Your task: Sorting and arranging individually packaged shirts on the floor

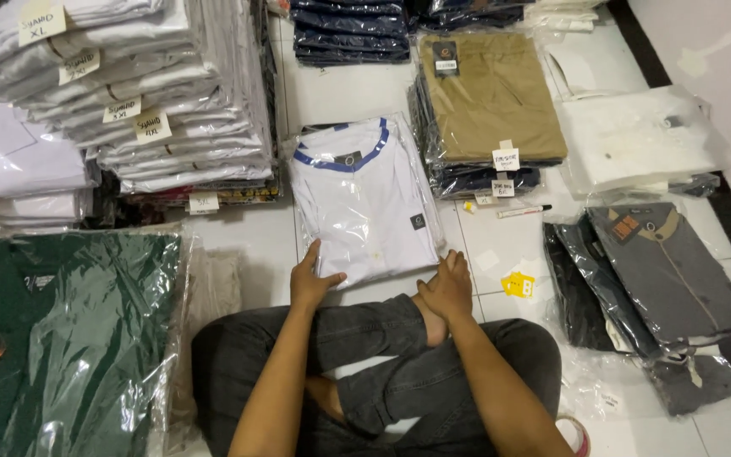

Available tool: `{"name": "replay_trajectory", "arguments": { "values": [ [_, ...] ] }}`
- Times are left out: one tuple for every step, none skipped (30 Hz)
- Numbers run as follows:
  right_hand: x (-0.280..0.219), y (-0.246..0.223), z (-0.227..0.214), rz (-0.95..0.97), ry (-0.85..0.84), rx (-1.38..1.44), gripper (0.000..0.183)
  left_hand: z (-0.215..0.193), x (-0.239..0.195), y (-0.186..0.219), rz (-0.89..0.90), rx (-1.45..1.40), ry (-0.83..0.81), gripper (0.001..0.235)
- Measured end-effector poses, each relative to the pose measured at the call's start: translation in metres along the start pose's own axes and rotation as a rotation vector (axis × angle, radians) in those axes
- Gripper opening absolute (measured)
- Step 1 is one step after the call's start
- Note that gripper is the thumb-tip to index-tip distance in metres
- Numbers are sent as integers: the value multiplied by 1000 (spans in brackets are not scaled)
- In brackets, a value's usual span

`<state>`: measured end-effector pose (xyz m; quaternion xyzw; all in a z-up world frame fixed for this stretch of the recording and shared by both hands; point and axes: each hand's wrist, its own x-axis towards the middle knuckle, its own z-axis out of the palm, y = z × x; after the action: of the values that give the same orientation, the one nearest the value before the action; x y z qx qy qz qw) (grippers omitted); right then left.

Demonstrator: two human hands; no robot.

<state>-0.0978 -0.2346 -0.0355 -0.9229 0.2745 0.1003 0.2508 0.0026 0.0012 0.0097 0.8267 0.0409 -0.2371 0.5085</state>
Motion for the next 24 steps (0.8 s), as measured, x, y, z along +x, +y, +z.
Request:
{"name": "replay_trajectory", "arguments": {
  "values": [
    [1,-3,-3,-1,6,1,70,0,1,3,6,-1,1,84],
    [-2,-4,-5,-3,-2,-2,69,-1,-1,3,-2,-1,1,84],
    [-5,-6,-6,-5,-10,-4,68,-1,-3,4,-10,-1,2,83],
    [-4,-6,-7,-8,-6,-3,68,0,-1,2,-5,-2,5,83],
    [-4,-7,-8,-13,-3,2,67,1,2,1,-1,-3,8,83],
    [-7,-7,-7,-15,-8,6,65,2,2,-4,-4,-4,11,83],
    [-6,-7,-7,-16,-11,5,65,2,1,-4,-7,-4,12,83],
    [-6,-6,-7,-15,-14,16,64,2,0,-3,-5,0,12,83],
    [-5,-6,-7,-13,-17,26,62,2,0,-2,-3,3,13,83],
    [-5,-7,-8,-13,-16,28,62,2,0,-2,-1,5,13,83],
    [-5,-9,-9,-6,-18,32,63,1,0,-1,-6,7,12,83],
    [-6,-9,-10,1,-24,33,63,2,-1,-2,-15,9,10,84],
    [-8,-10,-11,3,-26,33,63,2,-2,-2,-18,9,9,84],
    [-8,-11,-13,4,-24,38,62,1,-2,0,-17,7,10,84],
    [-8,-13,-14,5,-22,44,61,0,-1,2,-16,5,11,84],
    [-9,-12,-13,6,-24,44,61,2,2,-3,-18,5,11,84],
    [-9,-12,-12,-5,-15,39,59,3,5,-8,-3,14,16,84],
    [-10,-10,-12,-14,-5,34,57,5,8,-14,12,23,20,85],
    [-11,-11,-12,-13,-7,34,57,5,3,-11,11,23,18,85],
    [-10,-12,-14,-12,-11,34,57,4,1,-7,20,22,43,83],
    [-10,-13,-15,-11,-16,34,57,4,-2,-3,29,20,68,82],
    [-10,-14,-16,-11,-15,35,57,2,-11,5,31,21,69,82],
    [-10,-15,-17,-10,-15,41,57,0,-20,13,86,53,127,79],
    [-9,-16,-17,-7,-15,46,57,-2,-29,22,141,84,183,77]
  ]
}}
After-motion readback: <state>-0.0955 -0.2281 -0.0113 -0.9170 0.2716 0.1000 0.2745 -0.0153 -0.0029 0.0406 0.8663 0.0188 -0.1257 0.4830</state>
